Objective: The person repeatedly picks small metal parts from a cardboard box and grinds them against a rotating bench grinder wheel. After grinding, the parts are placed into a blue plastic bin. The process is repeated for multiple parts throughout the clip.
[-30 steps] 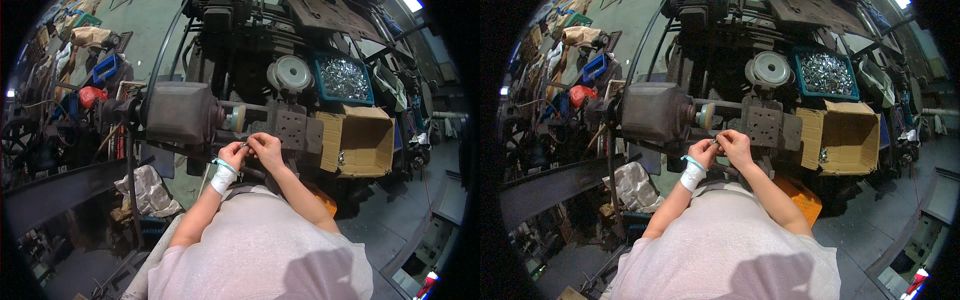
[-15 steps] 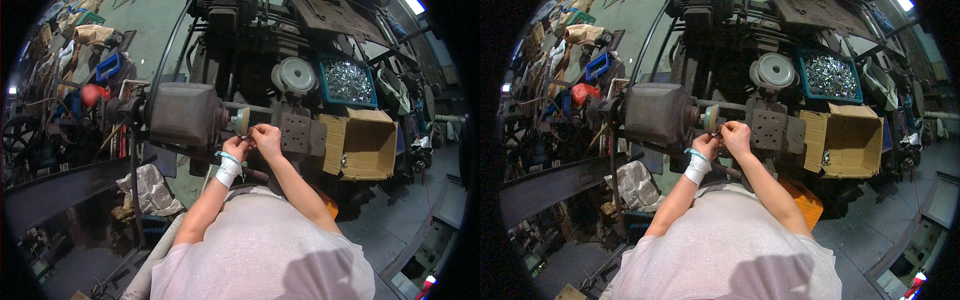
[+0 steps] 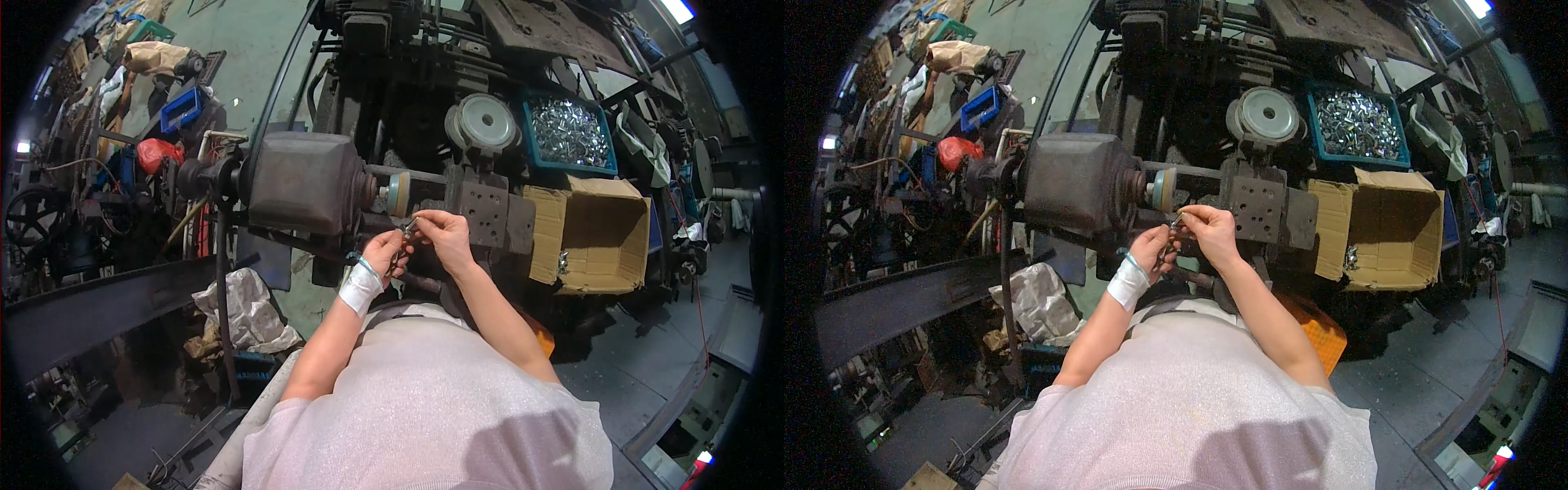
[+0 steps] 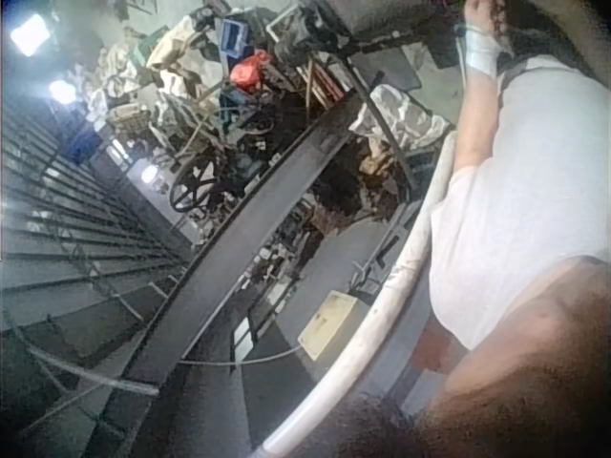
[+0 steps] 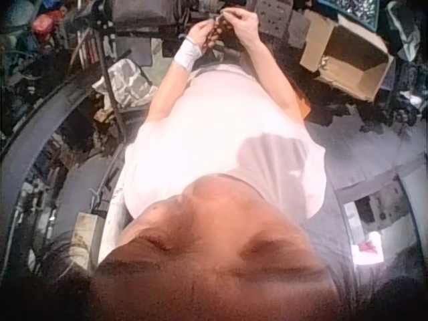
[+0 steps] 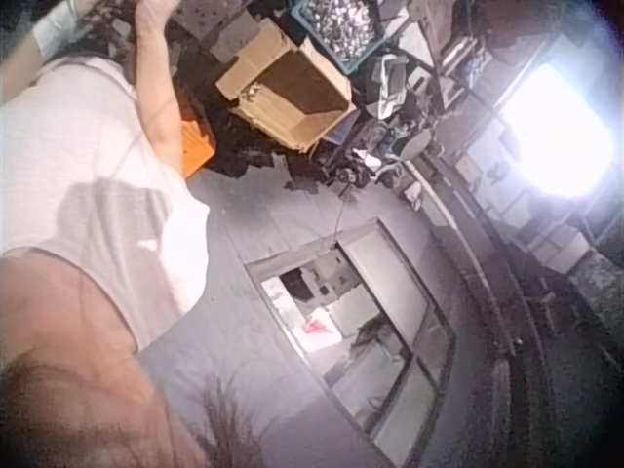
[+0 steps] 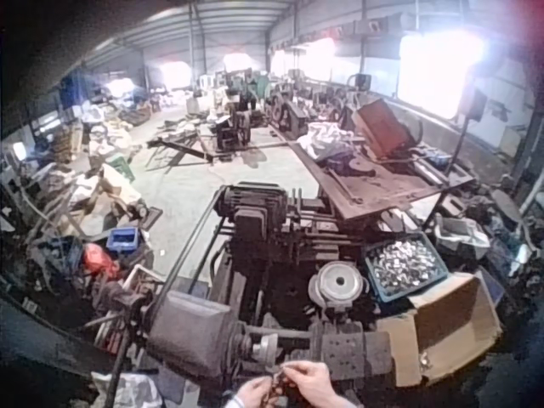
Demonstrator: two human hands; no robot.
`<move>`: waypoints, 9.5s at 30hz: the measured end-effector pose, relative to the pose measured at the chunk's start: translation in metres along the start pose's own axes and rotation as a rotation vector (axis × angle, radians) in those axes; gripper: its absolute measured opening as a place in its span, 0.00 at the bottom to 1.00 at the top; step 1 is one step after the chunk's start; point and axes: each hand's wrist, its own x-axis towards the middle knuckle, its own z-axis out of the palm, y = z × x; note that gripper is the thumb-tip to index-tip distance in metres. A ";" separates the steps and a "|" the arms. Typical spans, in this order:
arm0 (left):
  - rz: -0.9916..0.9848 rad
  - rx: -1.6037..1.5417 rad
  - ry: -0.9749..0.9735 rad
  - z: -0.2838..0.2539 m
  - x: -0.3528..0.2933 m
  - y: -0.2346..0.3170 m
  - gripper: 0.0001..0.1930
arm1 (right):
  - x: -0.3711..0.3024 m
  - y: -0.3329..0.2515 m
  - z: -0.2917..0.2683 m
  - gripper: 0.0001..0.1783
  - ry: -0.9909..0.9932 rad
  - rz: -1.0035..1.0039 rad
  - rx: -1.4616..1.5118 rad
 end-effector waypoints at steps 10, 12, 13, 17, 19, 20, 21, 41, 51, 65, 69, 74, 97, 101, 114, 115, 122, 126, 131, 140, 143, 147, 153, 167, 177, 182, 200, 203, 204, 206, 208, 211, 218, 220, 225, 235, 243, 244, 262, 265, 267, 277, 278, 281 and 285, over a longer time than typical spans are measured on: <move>0.159 0.375 0.206 0.007 0.008 -0.002 0.07 | 0.005 0.012 0.004 0.08 0.140 0.063 -0.072; 0.168 0.418 0.230 0.005 0.011 -0.001 0.07 | 0.011 0.010 0.007 0.07 0.155 0.042 -0.128; 0.177 0.389 0.261 0.006 0.014 -0.001 0.07 | 0.014 0.010 0.007 0.07 0.154 0.030 -0.155; 0.194 0.319 0.329 0.006 0.022 -0.004 0.06 | 0.025 0.015 0.011 0.07 0.167 -0.017 -0.256; 0.195 0.296 0.343 0.007 0.023 -0.004 0.06 | 0.028 0.021 0.011 0.07 0.185 -0.031 -0.259; 0.197 0.279 0.352 0.009 0.023 -0.005 0.06 | 0.029 0.024 0.011 0.07 0.195 -0.032 -0.238; 0.201 0.262 0.361 0.011 0.023 -0.005 0.05 | 0.031 0.026 0.011 0.07 0.205 -0.036 -0.217; 0.156 -0.011 0.132 0.001 0.004 -0.015 0.14 | -0.028 -0.016 0.006 0.06 -0.197 -0.391 -0.697; 0.260 0.307 0.179 0.018 -0.013 -0.010 0.10 | -0.012 -0.005 -0.005 0.08 0.029 -0.172 -0.398; 0.275 0.370 0.333 0.014 0.018 -0.004 0.08 | 0.017 -0.001 0.017 0.09 0.193 0.010 -0.282; 0.281 0.300 0.353 0.015 0.024 -0.005 0.08 | 0.019 -0.006 0.020 0.10 0.196 0.033 -0.313; 0.293 0.252 0.348 0.016 0.025 -0.006 0.08 | 0.026 0.013 0.013 0.09 0.217 -0.009 -0.382; 0.199 0.411 0.277 0.008 0.020 -0.001 0.09 | 0.016 0.010 0.009 0.06 0.183 0.041 -0.110; 0.228 0.314 0.320 0.012 0.024 -0.004 0.07 | 0.025 0.020 0.012 0.05 0.189 0.002 -0.144; 0.170 0.095 0.204 0.018 0.006 0.001 0.13 | 0.016 0.012 -0.002 0.03 0.026 0.138 0.276; 0.141 0.002 0.174 0.019 0.002 0.003 0.14 | 0.009 -0.001 -0.003 0.03 -0.043 0.246 0.501; 0.198 0.097 0.230 0.010 0.002 -0.009 0.16 | -0.015 -0.010 -0.010 0.07 -0.223 0.361 -0.004; 0.195 0.109 0.244 0.006 0.005 -0.012 0.16 | -0.021 0.009 -0.003 0.08 -0.219 -0.258 -0.453; 0.088 0.118 0.250 0.012 -0.006 0.000 0.16 | -0.021 -0.001 -0.003 0.07 -0.126 -0.076 -0.335; 0.277 0.383 0.211 0.010 -0.005 -0.008 0.07 | -0.011 -0.014 -0.003 0.06 -0.041 -0.038 -0.294; 0.350 0.471 0.268 0.012 0.003 -0.010 0.07 | -0.001 0.000 -0.001 0.06 0.065 0.107 -0.130; 0.284 0.426 0.340 0.013 0.012 -0.007 0.08 | 0.012 0.007 0.005 0.06 0.130 0.093 -0.136; 0.232 0.344 0.398 0.015 0.019 -0.002 0.10 | 0.023 0.011 0.010 0.06 0.155 0.045 -0.166; 0.139 0.345 0.282 0.012 0.005 -0.001 0.13 | 0.016 0.007 0.004 0.06 0.126 0.012 -0.144; 0.084 0.036 0.130 -0.003 0.007 -0.009 0.08 | -0.004 0.000 0.001 0.07 0.051 0.173 0.080; 0.158 0.220 0.256 0.010 0.007 -0.004 0.06 | 0.006 0.012 0.002 0.07 0.107 0.094 -0.070; 0.251 0.246 0.383 0.007 0.026 -0.007 0.06 | 0.024 0.016 0.014 0.04 0.166 0.061 -0.046; 0.207 0.206 0.325 0.009 0.014 -0.006 0.07 | 0.015 0.010 0.008 0.04 0.161 0.144 0.141; 0.193 0.183 0.301 0.008 0.009 -0.007 0.07 | 0.011 0.007 0.003 0.04 0.159 0.182 0.226; 0.165 -0.081 0.170 -0.005 0.005 -0.009 0.11 | 0.006 0.001 -0.010 0.08 -0.064 0.270 0.552; 0.140 -0.331 0.115 -0.010 0.003 -0.008 0.14 | -0.004 -0.012 -0.010 0.10 -0.143 0.359 0.642; 0.125 -0.645 0.116 -0.014 0.005 -0.009 0.16 | -0.019 -0.006 -0.003 0.10 -0.111 0.476 0.119; 0.326 -0.557 0.241 -0.011 0.003 -0.017 0.12 | -0.040 0.011 0.023 0.08 -0.139 0.457 0.002; 0.388 -0.452 0.324 0.000 -0.003 -0.013 0.12 | -0.038 0.010 0.023 0.07 -0.099 0.451 0.015; 0.362 -0.007 0.413 -0.013 -0.018 -0.016 0.13 | -0.029 0.009 0.007 0.07 -0.060 0.206 -0.117; 0.363 0.423 0.252 -0.005 -0.015 -0.012 0.10 | -0.019 0.001 0.010 0.07 -0.019 0.032 -0.237; 0.295 0.405 0.308 -0.005 0.015 -0.011 0.06 | 0.007 0.015 0.011 0.08 0.108 0.010 -0.272; 0.284 0.398 0.318 -0.002 0.016 -0.009 0.06 | 0.012 0.017 0.009 0.08 0.116 0.010 -0.280; 0.257 0.351 0.303 0.011 0.015 -0.004 0.09 | 0.019 0.009 0.004 0.07 0.129 0.043 -0.203; 0.108 0.029 0.169 -0.004 0.007 -0.012 0.13 | 0.009 0.004 -0.002 0.07 0.066 0.025 -0.136; 0.043 -0.052 0.004 -0.011 0.008 -0.010 0.14 | 0.004 0.001 -0.004 0.08 0.013 0.024 -0.083; 0.084 0.036 0.093 -0.008 0.013 -0.008 0.05 | 0.004 0.015 0.003 0.08 0.101 0.094 -0.032; 0.090 0.074 0.092 -0.009 0.015 -0.007 0.05 | 0.007 0.017 0.004 0.08 0.113 0.083 -0.026; 0.096 0.096 0.084 -0.017 0.025 -0.007 0.06 | 0.016 0.013 0.005 0.07 0.116 0.062 -0.143; 0.185 0.120 0.166 -0.013 0.031 -0.010 0.04 | 0.026 0.016 0.006 0.06 0.105 0.011 -0.187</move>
